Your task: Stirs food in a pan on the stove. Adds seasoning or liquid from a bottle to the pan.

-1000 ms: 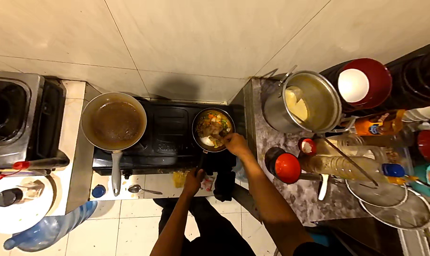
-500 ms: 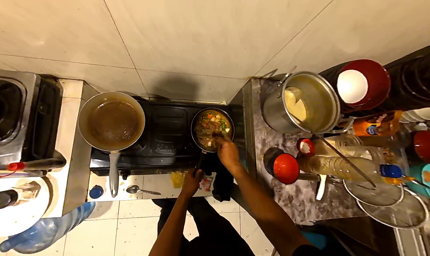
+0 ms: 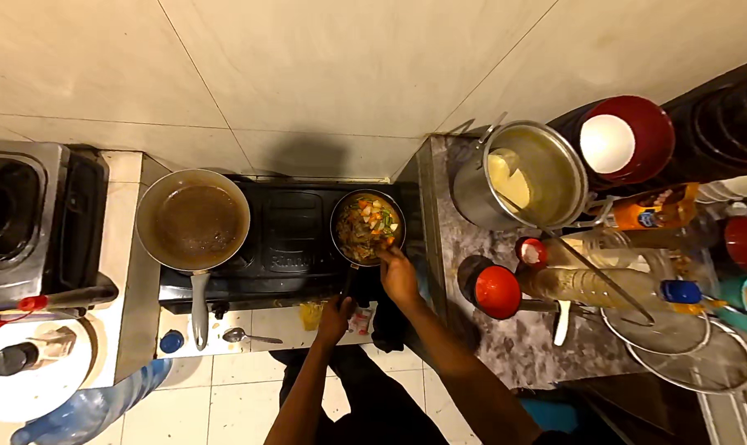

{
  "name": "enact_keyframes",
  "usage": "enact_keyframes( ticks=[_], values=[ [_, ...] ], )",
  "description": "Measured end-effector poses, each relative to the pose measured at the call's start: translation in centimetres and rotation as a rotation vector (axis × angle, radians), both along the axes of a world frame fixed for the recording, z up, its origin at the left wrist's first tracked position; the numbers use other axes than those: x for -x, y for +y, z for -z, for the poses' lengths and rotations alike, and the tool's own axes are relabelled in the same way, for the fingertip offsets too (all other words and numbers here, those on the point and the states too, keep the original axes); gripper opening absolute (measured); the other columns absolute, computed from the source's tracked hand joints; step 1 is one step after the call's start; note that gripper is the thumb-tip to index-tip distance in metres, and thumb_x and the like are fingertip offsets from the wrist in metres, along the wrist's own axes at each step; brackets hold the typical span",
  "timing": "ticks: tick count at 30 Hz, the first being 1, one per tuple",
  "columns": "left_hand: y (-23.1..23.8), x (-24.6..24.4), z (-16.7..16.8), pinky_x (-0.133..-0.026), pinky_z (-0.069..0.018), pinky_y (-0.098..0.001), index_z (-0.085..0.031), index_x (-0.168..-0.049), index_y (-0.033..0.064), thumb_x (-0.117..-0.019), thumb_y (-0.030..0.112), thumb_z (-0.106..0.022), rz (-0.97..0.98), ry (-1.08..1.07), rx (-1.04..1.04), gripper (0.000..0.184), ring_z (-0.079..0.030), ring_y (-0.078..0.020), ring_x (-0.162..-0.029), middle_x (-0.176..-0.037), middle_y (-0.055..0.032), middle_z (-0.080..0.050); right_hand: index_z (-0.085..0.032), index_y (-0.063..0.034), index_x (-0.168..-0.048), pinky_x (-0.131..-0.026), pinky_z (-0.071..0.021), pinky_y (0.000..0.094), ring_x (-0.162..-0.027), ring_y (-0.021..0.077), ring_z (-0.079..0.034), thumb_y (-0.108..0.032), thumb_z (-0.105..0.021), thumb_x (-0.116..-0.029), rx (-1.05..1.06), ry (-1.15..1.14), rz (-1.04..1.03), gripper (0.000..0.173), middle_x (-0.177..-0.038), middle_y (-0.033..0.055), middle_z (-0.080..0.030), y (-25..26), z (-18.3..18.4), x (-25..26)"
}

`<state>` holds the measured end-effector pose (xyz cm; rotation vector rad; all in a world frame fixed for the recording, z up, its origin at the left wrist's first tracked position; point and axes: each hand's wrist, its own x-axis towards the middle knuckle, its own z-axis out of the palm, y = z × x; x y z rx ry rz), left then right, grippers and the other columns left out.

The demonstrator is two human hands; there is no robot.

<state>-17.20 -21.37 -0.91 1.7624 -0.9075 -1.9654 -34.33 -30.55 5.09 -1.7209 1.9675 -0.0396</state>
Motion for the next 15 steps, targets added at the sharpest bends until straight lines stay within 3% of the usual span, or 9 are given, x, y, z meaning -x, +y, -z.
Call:
enact_keyframes(
  ticks=[5,8,11,13,15],
  values=[
    [-0.2,-0.1,-0.1,-0.052,-0.0470,-0.0283,-0.059,-0.118,-0.0012,-0.1103,0.030,-0.046,0.010,-0.002,0.004,0.035,-0.051,-0.0119,-0.053,-0.076,-0.0058,-0.058,-0.072,-0.0077,-0.126,-0.102,-0.0525,0.0488,-0.118,0.0348,-0.066,-0.007,-0.050,-0.1031,-0.011,0.012,0.042,0.032,-0.131,0.0200,-0.065,-0.8,-1.5,0.0],
    [-0.3,0.2,-0.2,-0.052,-0.0473,-0.0280,-0.059,-0.119,-0.0007,-0.1105,0.030,-0.046,0.016,-0.004,-0.003,0.035,-0.052,-0.0120,-0.053,-0.077,-0.0060,-0.059,-0.070,-0.0081,-0.129,-0.102,-0.0516,0.0556,-0.121,0.0390,-0.063,-0.003,-0.054,-0.1009,-0.053,-0.035,-0.019,0.033,-0.138,0.0199,-0.060,-4.1,0.2,-1.5],
    [0.0,0.5,0.0,-0.052,-0.0471,-0.0277,-0.059,-0.118,-0.0007,-0.1101,0.029,-0.047,-0.020,0.010,0.003,0.033,-0.051,-0.0117,-0.053,-0.077,-0.0058,-0.058,-0.070,-0.0057,-0.126,-0.097,-0.0525,0.0625,-0.117,0.0448,-0.064,-0.003,-0.059,-0.0989,-0.022,-0.019,0.015,0.030,-0.138,0.0233,-0.059,-6.6,0.7,-1.0],
    [0.1,0.4,0.3,-0.052,-0.0478,-0.0282,-0.059,-0.119,-0.0007,-0.1099,0.030,-0.047,-0.028,0.009,0.010,0.034,-0.052,-0.0122,-0.053,-0.077,-0.0062,-0.059,-0.071,-0.0062,-0.123,-0.095,-0.0537,0.0617,-0.113,0.0436,-0.065,-0.006,-0.061,-0.0981,-0.008,-0.017,0.041,0.027,-0.133,0.0230,-0.062,-5.7,-0.8,-0.4],
    [0.0,0.4,0.4,-0.051,-0.0481,-0.0282,-0.059,-0.119,-0.0011,-0.1100,0.030,-0.047,-0.025,0.005,0.024,0.034,-0.052,-0.0123,-0.053,-0.077,-0.0062,-0.059,-0.071,-0.0067,-0.125,-0.101,-0.0524,0.0553,-0.118,0.0387,-0.064,-0.008,-0.055,-0.1016,-0.056,-0.020,0.026,0.029,-0.133,0.0215,-0.063,-3.5,-1.7,-0.3]
  ],
)
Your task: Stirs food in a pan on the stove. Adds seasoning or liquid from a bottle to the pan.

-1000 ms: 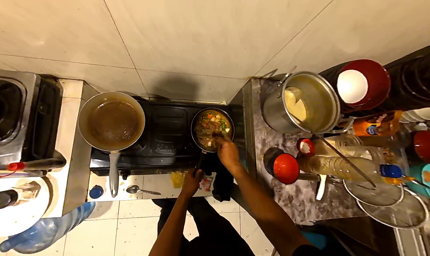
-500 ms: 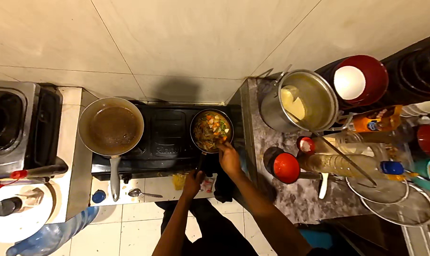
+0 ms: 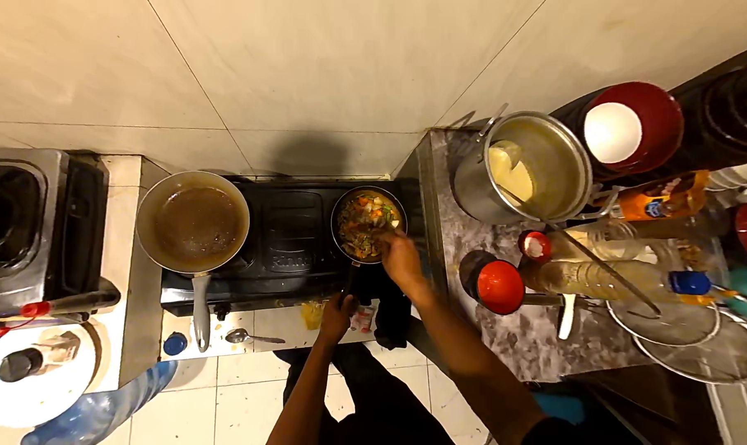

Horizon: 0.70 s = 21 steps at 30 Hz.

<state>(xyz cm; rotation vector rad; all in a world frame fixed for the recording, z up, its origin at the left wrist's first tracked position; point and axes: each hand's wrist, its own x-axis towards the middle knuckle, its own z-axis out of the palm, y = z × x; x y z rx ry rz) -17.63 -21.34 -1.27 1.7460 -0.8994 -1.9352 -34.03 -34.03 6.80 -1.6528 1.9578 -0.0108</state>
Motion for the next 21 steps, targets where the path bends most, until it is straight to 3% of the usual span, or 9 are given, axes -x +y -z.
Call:
enact_keyframes(
  ticks=[3,7,11,13,16,18,19,21],
  values=[
    [0.1,0.5,-0.1,-0.052,-0.0491,-0.0296,-0.058,-0.118,-0.0019,-0.1103,0.029,-0.046,0.009,0.003,-0.011,0.034,-0.053,-0.0134,-0.053,-0.076,-0.0071,-0.059,-0.070,-0.0081,-0.129,-0.106,-0.0508,0.0497,-0.122,0.0359,-0.064,-0.009,-0.045,-0.1049,-0.101,0.044,0.045,0.034,-0.140,0.0209,-0.059,1.9,1.6,0.7],
    [-0.5,0.0,-0.4,-0.050,-0.0538,-0.0304,-0.059,-0.120,-0.0029,-0.1105,0.029,-0.046,-0.003,-0.001,-0.050,0.035,-0.057,-0.0146,-0.051,-0.075,-0.0084,-0.062,-0.067,-0.0103,-0.133,-0.101,-0.0517,0.0548,-0.117,0.0398,-0.065,-0.018,-0.056,-0.1043,-0.026,0.021,0.208,0.031,-0.130,0.0228,-0.064,0.7,2.2,1.1],
    [-1.2,0.0,0.0,-0.051,-0.0567,-0.0336,-0.058,-0.122,-0.0053,-0.1107,0.028,-0.046,-0.024,-0.035,-0.010,0.037,-0.063,-0.0172,-0.054,-0.077,-0.0114,-0.065,-0.061,-0.0088,-0.141,-0.111,-0.0412,0.0584,-0.133,0.0415,-0.051,-0.029,-0.066,-0.0994,0.048,-0.013,0.178,0.046,-0.142,0.0222,-0.056,2.3,1.6,1.5],
    [-1.0,-0.2,-0.1,-0.052,-0.0571,-0.0342,-0.059,-0.124,-0.0041,-0.1110,0.029,-0.045,0.017,-0.057,-0.003,0.038,-0.065,-0.0177,-0.059,-0.080,-0.0113,-0.067,-0.066,-0.0124,-0.137,-0.111,-0.0432,0.0546,-0.133,0.0349,-0.054,-0.031,-0.061,-0.1012,0.181,-0.095,0.109,0.040,-0.140,0.0163,-0.061,7.0,0.2,1.7],
    [-1.0,-0.8,-0.3,-0.048,-0.0541,-0.0299,-0.062,-0.115,-0.0042,-0.1104,0.028,-0.046,0.060,-0.089,0.057,0.036,-0.062,-0.0142,-0.054,-0.074,-0.0082,-0.066,-0.077,-0.0099,-0.109,-0.097,-0.0564,0.0435,-0.110,0.0230,-0.067,-0.023,-0.068,-0.0959,0.604,-0.279,0.141,0.020,-0.112,0.0082,-0.073,15.3,-2.4,2.9],
    [-1.0,-1.2,-0.3,-0.044,-0.0526,-0.0276,-0.062,-0.111,-0.0040,-0.1105,0.027,-0.046,0.059,-0.087,0.059,0.035,-0.061,-0.0132,-0.050,-0.071,-0.0074,-0.066,-0.077,-0.0045,-0.101,-0.093,-0.0581,0.0381,-0.103,0.0209,-0.069,-0.020,-0.068,-0.0941,0.784,-0.227,0.284,0.019,-0.104,0.0108,-0.073,19.0,-5.3,6.5],
    [-1.1,-1.5,-0.5,-0.044,-0.0524,-0.0275,-0.062,-0.111,-0.0038,-0.1108,0.028,-0.046,0.060,-0.093,0.047,0.036,-0.061,-0.0132,-0.049,-0.071,-0.0072,-0.066,-0.074,0.0004,-0.101,-0.090,-0.0589,0.0377,-0.100,0.0223,-0.070,-0.019,-0.066,-0.0934,0.820,-0.125,0.389,0.022,-0.104,0.0148,-0.072,19.8,-7.4,9.3],
    [-1.2,-1.8,-0.6,-0.044,-0.0527,-0.0281,-0.062,-0.111,-0.0036,-0.1112,0.029,-0.045,0.068,-0.106,0.023,0.037,-0.062,-0.0134,-0.049,-0.072,-0.0081,-0.068,-0.062,0.0102,-0.118,-0.087,-0.0565,0.0430,-0.099,0.0300,-0.066,-0.017,-0.064,-0.0964,0.762,0.070,0.586,0.035,-0.111,0.0250,-0.064,19.8,-12.1,16.1]
  ],
)
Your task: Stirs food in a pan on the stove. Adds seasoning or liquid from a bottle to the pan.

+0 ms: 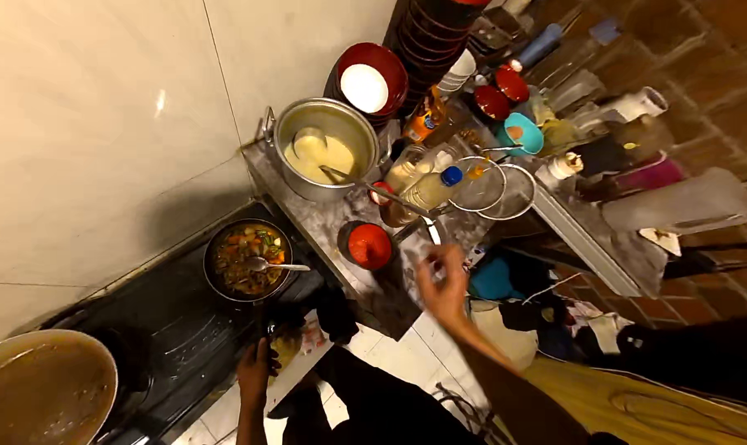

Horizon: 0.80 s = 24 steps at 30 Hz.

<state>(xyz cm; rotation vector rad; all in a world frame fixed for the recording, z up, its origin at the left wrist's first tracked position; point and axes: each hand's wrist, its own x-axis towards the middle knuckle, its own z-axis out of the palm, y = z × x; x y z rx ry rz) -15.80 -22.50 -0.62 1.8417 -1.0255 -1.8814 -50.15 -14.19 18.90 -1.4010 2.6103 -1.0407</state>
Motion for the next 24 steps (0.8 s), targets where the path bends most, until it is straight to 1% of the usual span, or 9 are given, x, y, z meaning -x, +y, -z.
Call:
enact_keyframes(
  ticks=[2,3,5,8,10,15,17,20,24],
  values=[
    [-0.3,0.2,-0.2,-0.046,-0.0543,-0.0300,-0.062,-0.115,-0.0037,-0.1111,0.029,-0.045,0.022,-0.010,-0.008,0.037,-0.064,-0.0148,-0.052,-0.076,-0.0094,-0.070,-0.049,0.0065,-0.141,-0.089,-0.0542,0.0531,-0.105,0.0406,-0.063,-0.026,-0.067,-0.0974,-0.137,0.092,0.126,0.057,-0.129,0.0317,-0.055,-1.7,-3.9,6.8],
    [-0.2,0.1,-0.4,-0.049,-0.0557,-0.0318,-0.062,-0.117,-0.0036,-0.1108,0.030,-0.045,0.032,-0.019,-0.014,0.038,-0.066,-0.0163,-0.055,-0.079,-0.0103,-0.071,-0.041,-0.0018,-0.152,-0.088,-0.0546,0.0554,-0.107,0.0415,-0.063,-0.035,-0.066,-0.0987,-0.214,0.112,0.111,0.068,-0.138,0.0308,-0.051,-3.0,-5.4,9.3],
    [-0.1,-0.2,-0.6,-0.055,-0.0579,-0.0353,-0.060,-0.123,-0.0023,-0.1103,0.033,-0.046,0.042,-0.033,-0.025,0.040,-0.069,-0.0190,-0.064,-0.087,-0.0123,-0.072,-0.036,-0.0127,-0.158,-0.085,-0.0533,0.0623,-0.105,0.0448,-0.064,-0.044,-0.062,-0.1009,-0.326,0.141,-0.028,0.070,-0.139,0.0299,-0.052,-5.6,-7.0,12.4],
    [0.3,-0.9,-0.6,-0.067,-0.0604,-0.0430,-0.058,-0.130,-0.0020,-0.1100,0.034,-0.046,0.005,-0.059,0.017,0.043,-0.070,-0.0247,-0.079,-0.103,-0.0176,-0.069,-0.058,-0.0068,-0.136,-0.077,-0.0506,0.0714,-0.091,0.0496,-0.066,-0.042,-0.061,-0.1026,-0.414,0.190,-0.193,0.049,-0.115,0.0293,-0.065,-7.8,-8.1,14.5],
    [1.2,-1.8,-0.7,-0.076,-0.0587,-0.0479,-0.059,-0.129,-0.0033,-0.1100,0.033,-0.046,-0.015,-0.142,0.117,0.043,-0.068,-0.0280,-0.087,-0.107,-0.0209,-0.067,-0.064,-0.0023,-0.123,-0.077,-0.0487,0.0736,-0.089,0.0511,-0.065,-0.034,-0.065,-0.1014,-0.430,0.185,-0.187,0.038,-0.104,0.0299,-0.066,-8.0,-8.9,14.2],
    [4.3,-1.6,-5.5,-0.086,-0.0562,-0.0506,-0.065,-0.121,-0.0065,-0.1045,0.024,-0.056,0.035,-0.343,0.504,0.036,-0.069,-0.0323,-0.098,-0.111,-0.0230,-0.068,-0.063,-0.0003,-0.125,-0.077,-0.0482,0.0728,-0.089,0.0500,-0.065,-0.040,-0.063,-0.0991,-0.411,0.157,-0.079,0.047,-0.103,0.0319,-0.066,-2.5,-12.7,13.1],
    [5.1,0.7,-9.0,-0.090,-0.0562,-0.0482,-0.064,-0.122,-0.0069,-0.0987,0.023,-0.064,0.110,-0.217,0.665,0.038,-0.068,-0.0314,-0.104,-0.115,-0.0231,-0.068,-0.062,0.0040,-0.122,-0.079,-0.0510,0.0654,-0.090,0.0447,-0.066,-0.050,-0.058,-0.0987,-0.396,0.181,-0.070,0.059,-0.103,0.0320,-0.066,0.8,-15.0,12.0],
    [5.0,7.2,-14.9,-0.103,-0.0517,-0.0493,-0.067,-0.123,-0.0033,-0.0849,0.036,-0.080,0.320,0.072,0.926,0.056,-0.063,-0.0334,-0.119,-0.125,-0.0223,-0.066,-0.060,0.0136,-0.119,-0.084,-0.0540,0.0539,-0.092,0.0386,-0.066,-0.043,-0.059,-0.1009,-0.431,0.155,-0.112,0.060,-0.106,0.0351,-0.065,3.7,-18.9,7.3],
    [5.3,14.9,-21.6,-0.120,-0.0345,-0.0535,-0.057,-0.142,0.0007,-0.0665,0.057,-0.088,0.579,0.342,1.088,0.100,-0.046,-0.0362,-0.142,-0.147,-0.0200,-0.055,-0.064,0.0102,-0.106,-0.062,-0.0543,0.0479,-0.067,0.0290,-0.065,-0.038,-0.062,-0.1007,-0.410,0.136,-0.293,0.049,-0.084,0.0252,-0.068,4.6,-19.3,0.6]
  ],
)
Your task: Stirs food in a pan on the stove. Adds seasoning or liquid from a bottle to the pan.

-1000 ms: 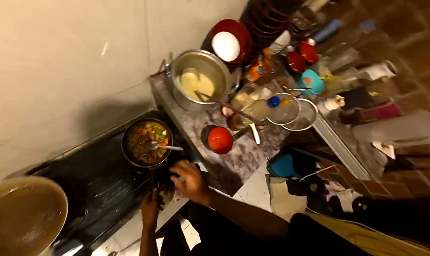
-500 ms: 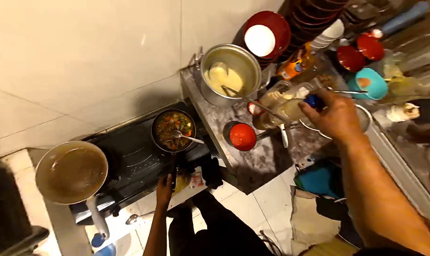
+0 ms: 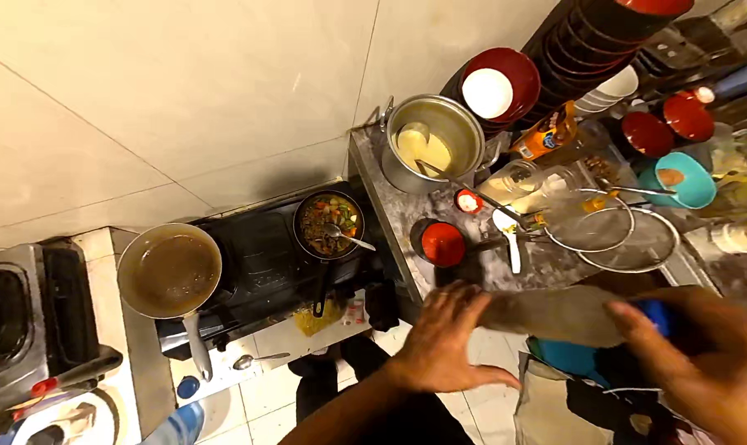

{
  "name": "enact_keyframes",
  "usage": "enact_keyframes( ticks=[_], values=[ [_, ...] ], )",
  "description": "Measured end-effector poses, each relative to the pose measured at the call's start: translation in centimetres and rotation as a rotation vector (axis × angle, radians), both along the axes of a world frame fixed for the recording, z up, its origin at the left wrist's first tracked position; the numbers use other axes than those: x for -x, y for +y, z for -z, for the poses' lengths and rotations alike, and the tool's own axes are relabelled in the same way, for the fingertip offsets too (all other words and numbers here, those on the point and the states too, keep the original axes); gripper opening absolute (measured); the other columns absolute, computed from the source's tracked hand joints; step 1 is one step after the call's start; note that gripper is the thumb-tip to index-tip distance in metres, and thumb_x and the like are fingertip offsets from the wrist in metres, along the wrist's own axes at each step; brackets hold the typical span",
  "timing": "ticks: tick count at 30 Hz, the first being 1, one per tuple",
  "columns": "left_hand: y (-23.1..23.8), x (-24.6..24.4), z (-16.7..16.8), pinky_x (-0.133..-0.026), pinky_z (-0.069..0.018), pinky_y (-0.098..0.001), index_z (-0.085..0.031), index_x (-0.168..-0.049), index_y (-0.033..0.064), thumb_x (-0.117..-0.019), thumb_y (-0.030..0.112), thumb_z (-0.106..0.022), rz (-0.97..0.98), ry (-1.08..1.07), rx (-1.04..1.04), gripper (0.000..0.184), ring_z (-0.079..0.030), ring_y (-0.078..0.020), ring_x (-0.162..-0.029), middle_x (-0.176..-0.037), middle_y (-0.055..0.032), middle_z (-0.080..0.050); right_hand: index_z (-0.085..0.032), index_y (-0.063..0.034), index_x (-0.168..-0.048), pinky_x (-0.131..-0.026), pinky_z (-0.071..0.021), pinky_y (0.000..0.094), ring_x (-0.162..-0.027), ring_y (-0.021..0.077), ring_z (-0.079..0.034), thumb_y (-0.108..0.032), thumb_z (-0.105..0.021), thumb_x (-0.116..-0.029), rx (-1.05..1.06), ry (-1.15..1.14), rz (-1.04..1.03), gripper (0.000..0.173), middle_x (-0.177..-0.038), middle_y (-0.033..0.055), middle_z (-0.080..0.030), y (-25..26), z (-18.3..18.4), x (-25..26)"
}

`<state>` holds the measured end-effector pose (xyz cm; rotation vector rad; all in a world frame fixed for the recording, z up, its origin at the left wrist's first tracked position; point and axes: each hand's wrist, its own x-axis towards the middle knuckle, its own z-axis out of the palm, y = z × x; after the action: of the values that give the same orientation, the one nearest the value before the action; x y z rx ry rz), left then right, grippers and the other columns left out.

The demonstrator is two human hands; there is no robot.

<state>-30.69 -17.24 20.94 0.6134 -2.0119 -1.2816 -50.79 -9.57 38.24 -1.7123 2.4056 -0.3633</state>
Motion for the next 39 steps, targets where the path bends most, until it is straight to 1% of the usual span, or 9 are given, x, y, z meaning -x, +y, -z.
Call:
enact_keyframes(
  ticks=[2,4,6,10,12,14,20,27,39],
  values=[
    [0.1,0.7,-0.6,-0.121,-0.0342,-0.0526,-0.053,-0.145,-0.0022,-0.0652,0.053,-0.091,0.020,0.033,0.012,0.104,-0.049,-0.0354,-0.140,-0.146,-0.0206,-0.056,-0.068,0.0046,-0.102,-0.056,-0.0542,0.0381,-0.060,0.0179,-0.063,-0.041,-0.062,-0.1002,0.042,-0.096,-0.070,0.046,-0.077,0.0162,-0.068,-0.6,1.7,-3.0],
    [-0.3,-1.0,-0.2,-0.104,-0.0532,-0.0463,-0.061,-0.134,-0.0043,-0.0667,0.037,-0.094,-0.076,0.028,-0.039,0.085,-0.066,-0.0300,-0.119,-0.128,-0.0201,-0.068,-0.070,-0.0019,-0.096,-0.052,-0.0525,0.0279,-0.058,0.0077,-0.060,-0.046,-0.059,-0.0997,0.118,-0.195,-0.142,0.045,-0.073,0.0074,-0.067,-1.9,4.5,-4.9],
    [-1.5,-4.4,0.8,-0.089,-0.0602,-0.0465,-0.062,-0.130,-0.0037,-0.0677,0.031,-0.093,-0.107,-0.067,-0.041,0.077,-0.072,-0.0277,-0.106,-0.118,-0.0185,-0.071,-0.072,-0.0072,-0.100,-0.056,-0.0542,0.0230,-0.064,0.0032,-0.062,-0.047,-0.058,-0.1000,0.142,-0.319,-0.274,0.043,-0.078,0.0025,-0.069,-3.9,7.6,-5.7],
    [-4.1,-11.1,3.3,-0.086,-0.0601,-0.0509,-0.058,-0.136,-0.0012,-0.0730,0.037,-0.089,-0.107,-0.222,-0.099,0.080,-0.073,-0.0271,-0.101,-0.113,-0.0160,-0.073,-0.073,-0.0170,-0.123,-0.082,-0.0580,0.0305,-0.095,0.0104,-0.066,-0.034,-0.058,-0.1023,0.001,-0.518,-0.635,0.031,-0.114,0.0049,-0.069,-9.3,10.9,-7.3],
    [-5.5,-13.4,3.6,-0.089,-0.0595,-0.0512,-0.056,-0.138,-0.0006,-0.0739,0.036,-0.088,-0.141,-0.287,-0.148,0.081,-0.072,-0.0269,-0.102,-0.114,-0.0163,-0.073,-0.074,-0.0192,-0.124,-0.101,-0.0546,0.0336,-0.117,0.0116,-0.064,-0.020,-0.057,-0.1018,-0.041,-0.588,-0.753,0.028,-0.129,0.0026,-0.067,-12.1,11.8,-8.4],
    [-6.8,-15.2,3.5,-0.091,-0.0590,-0.0506,-0.056,-0.138,0.0000,-0.0740,0.035,-0.088,-0.199,-0.360,-0.174,0.080,-0.072,-0.0267,-0.104,-0.114,-0.0159,-0.073,-0.077,-0.0184,-0.119,-0.107,-0.0513,0.0350,-0.124,0.0116,-0.061,-0.014,-0.055,-0.1024,-0.008,-0.630,-0.779,0.028,-0.132,-0.0006,-0.067,-14.2,13.0,-9.6],
    [-10.3,-18.9,3.8,-0.094,-0.0565,-0.0523,-0.056,-0.138,0.0078,-0.0776,0.041,-0.084,-0.388,-0.677,-0.263,0.074,-0.071,-0.0265,-0.105,-0.112,-0.0124,-0.073,-0.076,-0.0135,-0.117,-0.103,-0.0551,0.0321,-0.124,0.0124,-0.060,-0.012,-0.060,-0.0993,0.281,-0.686,-0.605,0.024,-0.132,0.0028,-0.064,-15.0,15.5,-10.7],
    [-13.9,-19.3,4.3,-0.096,-0.0524,-0.0588,-0.053,-0.142,0.0092,-0.0808,0.044,-0.080,-0.444,-0.991,-0.297,0.076,-0.068,-0.0355,-0.110,-0.117,-0.0177,-0.070,-0.075,-0.0135,-0.120,-0.099,-0.0559,0.0276,-0.116,0.0118,-0.064,-0.013,-0.059,-0.0995,0.126,-0.719,-0.492,0.026,-0.131,0.0067,-0.064,-10.8,18.6,-8.6],
    [-16.8,-18.2,5.5,-0.096,-0.0506,-0.0602,-0.055,-0.138,0.0073,-0.0814,0.046,-0.079,-0.414,-1.153,-0.310,0.072,-0.067,-0.0385,-0.111,-0.115,-0.0204,-0.069,-0.075,-0.0149,-0.120,-0.095,-0.0559,0.0274,-0.110,0.0106,-0.065,-0.015,-0.057,-0.0992,0.087,-0.759,-0.422,0.027,-0.130,0.0062,-0.065,-7.6,21.2,-7.3]
  ],
)
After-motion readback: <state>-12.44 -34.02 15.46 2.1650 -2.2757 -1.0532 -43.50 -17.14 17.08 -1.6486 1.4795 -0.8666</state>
